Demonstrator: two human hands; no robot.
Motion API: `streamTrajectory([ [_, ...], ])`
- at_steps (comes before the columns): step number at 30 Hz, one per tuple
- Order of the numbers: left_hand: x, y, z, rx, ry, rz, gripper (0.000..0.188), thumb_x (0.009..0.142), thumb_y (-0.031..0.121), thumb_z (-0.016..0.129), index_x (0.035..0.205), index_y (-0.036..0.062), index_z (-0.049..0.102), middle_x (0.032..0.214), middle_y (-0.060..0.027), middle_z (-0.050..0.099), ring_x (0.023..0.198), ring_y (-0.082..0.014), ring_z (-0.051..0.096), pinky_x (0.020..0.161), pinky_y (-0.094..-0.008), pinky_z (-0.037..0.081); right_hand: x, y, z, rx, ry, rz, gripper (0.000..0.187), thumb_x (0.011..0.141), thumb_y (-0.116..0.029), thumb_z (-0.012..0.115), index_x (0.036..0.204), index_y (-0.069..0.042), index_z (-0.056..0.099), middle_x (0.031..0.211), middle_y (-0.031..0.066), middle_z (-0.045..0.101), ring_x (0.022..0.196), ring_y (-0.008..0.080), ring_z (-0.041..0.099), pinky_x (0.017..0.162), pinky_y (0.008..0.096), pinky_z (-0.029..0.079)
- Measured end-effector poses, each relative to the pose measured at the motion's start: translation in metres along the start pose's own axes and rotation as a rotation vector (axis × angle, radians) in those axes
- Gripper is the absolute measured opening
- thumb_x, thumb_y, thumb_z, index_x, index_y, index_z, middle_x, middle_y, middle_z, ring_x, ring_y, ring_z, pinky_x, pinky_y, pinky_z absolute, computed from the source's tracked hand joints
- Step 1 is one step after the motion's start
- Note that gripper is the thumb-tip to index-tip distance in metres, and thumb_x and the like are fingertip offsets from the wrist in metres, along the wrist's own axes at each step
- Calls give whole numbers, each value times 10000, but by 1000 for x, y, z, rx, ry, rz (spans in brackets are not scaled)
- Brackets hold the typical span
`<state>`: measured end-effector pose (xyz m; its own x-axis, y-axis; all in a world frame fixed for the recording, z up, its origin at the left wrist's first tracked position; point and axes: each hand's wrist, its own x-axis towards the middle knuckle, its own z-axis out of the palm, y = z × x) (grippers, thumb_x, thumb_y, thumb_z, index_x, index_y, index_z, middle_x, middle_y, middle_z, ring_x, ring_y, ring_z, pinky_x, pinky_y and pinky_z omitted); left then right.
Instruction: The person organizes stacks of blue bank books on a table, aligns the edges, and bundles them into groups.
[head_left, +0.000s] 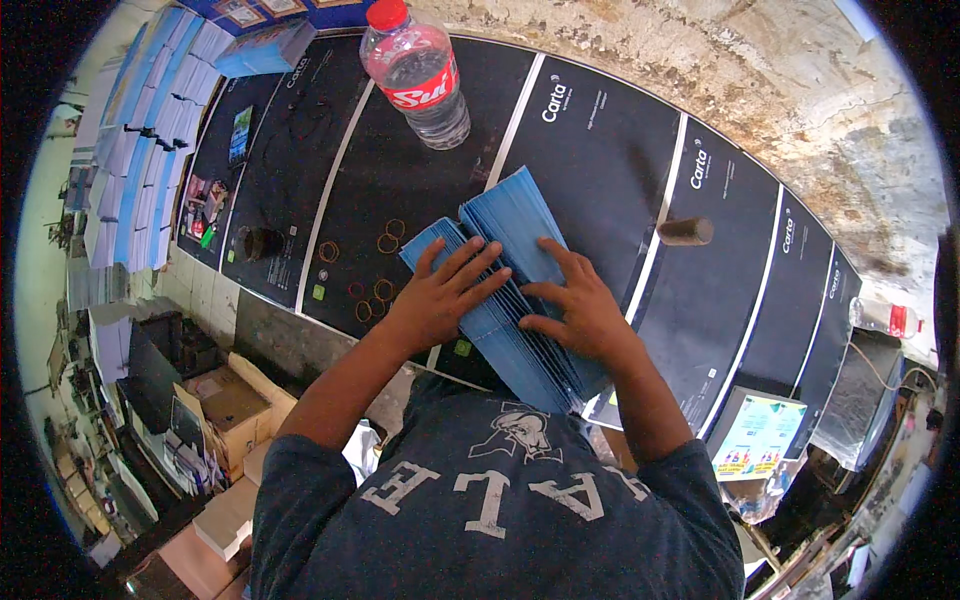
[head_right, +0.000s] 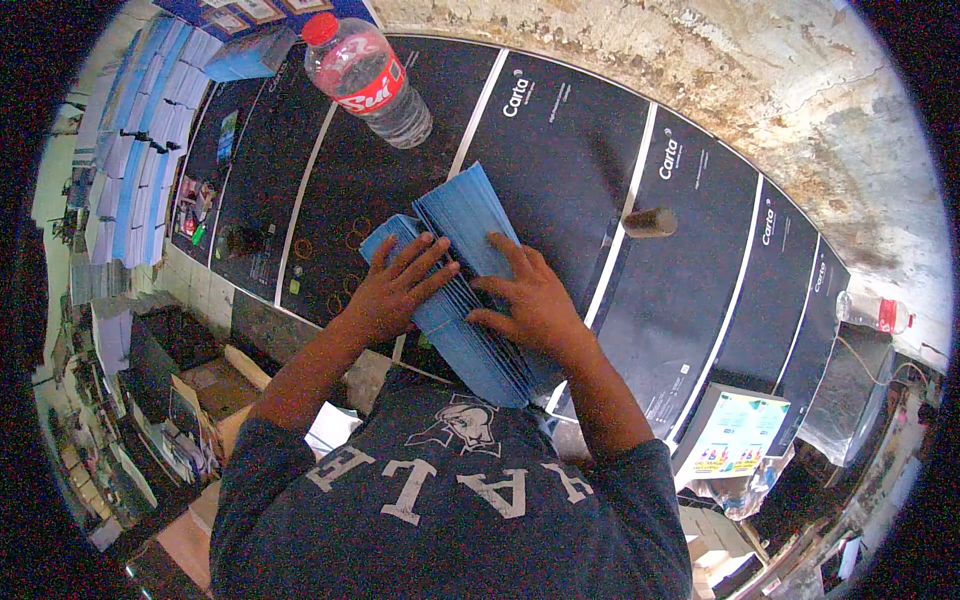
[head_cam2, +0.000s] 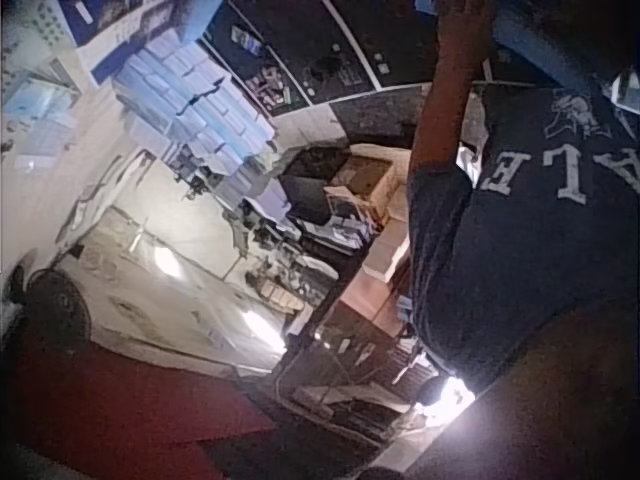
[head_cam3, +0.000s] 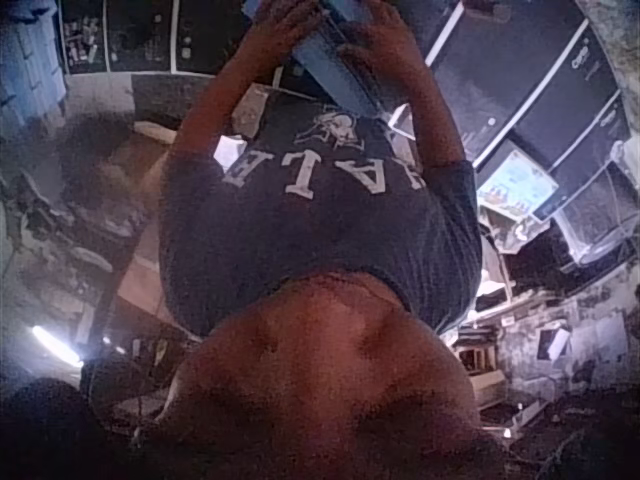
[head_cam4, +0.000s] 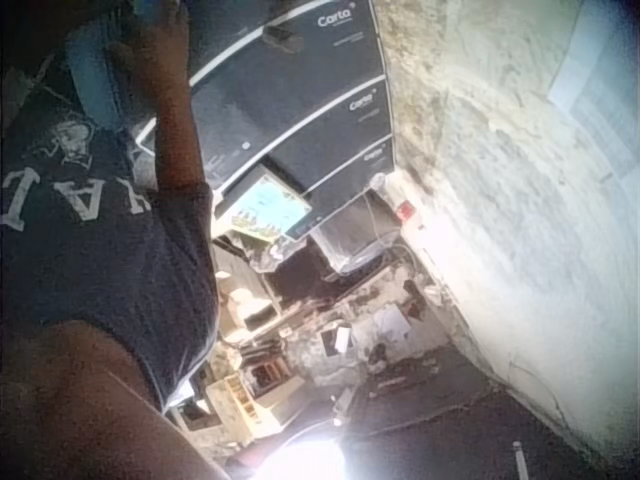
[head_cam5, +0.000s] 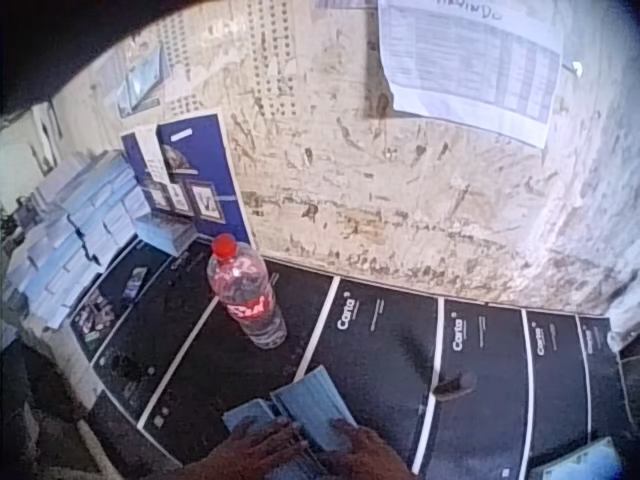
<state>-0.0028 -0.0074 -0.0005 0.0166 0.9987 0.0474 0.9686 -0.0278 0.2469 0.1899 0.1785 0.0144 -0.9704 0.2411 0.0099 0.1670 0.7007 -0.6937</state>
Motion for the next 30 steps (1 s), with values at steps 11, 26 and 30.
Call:
streamTrajectory([
  [11, 1, -2, 1, 0, 8, 18, 751, 789, 149, 654, 1498, 208, 412, 1612, -102, 294, 1502, -273, 252, 1190, -550, 87, -3, -6, 7, -97, 3, -20, 254, 834, -234, 696, 1076, -168, 734, 1514, 175, 377, 1316, 426, 422, 1091, 504, 374],
  [26, -2, -3, 4, 73, -14, 30, 814, 748, 193, 699, 1505, 206, 400, 1620, -99, 272, 1504, -285, 235, 1194, -562, 80, -1, -12, 6, -117, 19, 10, 431, 758, -479, 784, 1044, -159, 747, 1514, 185, 367, 1301, 447, 425, 1079, 522, 382],
  [30, 0, -1, 0, -2, 11, 12, 715, 805, 139, 624, 1489, 207, 424, 1604, -90, 309, 1490, -268, 270, 1187, -550, 94, -1, -15, 6, -120, 15, 28, 444, 750, -491, 792, 1041, -159, 747, 1511, 179, 370, 1297, 449, 427, 1078, 520, 384],
])
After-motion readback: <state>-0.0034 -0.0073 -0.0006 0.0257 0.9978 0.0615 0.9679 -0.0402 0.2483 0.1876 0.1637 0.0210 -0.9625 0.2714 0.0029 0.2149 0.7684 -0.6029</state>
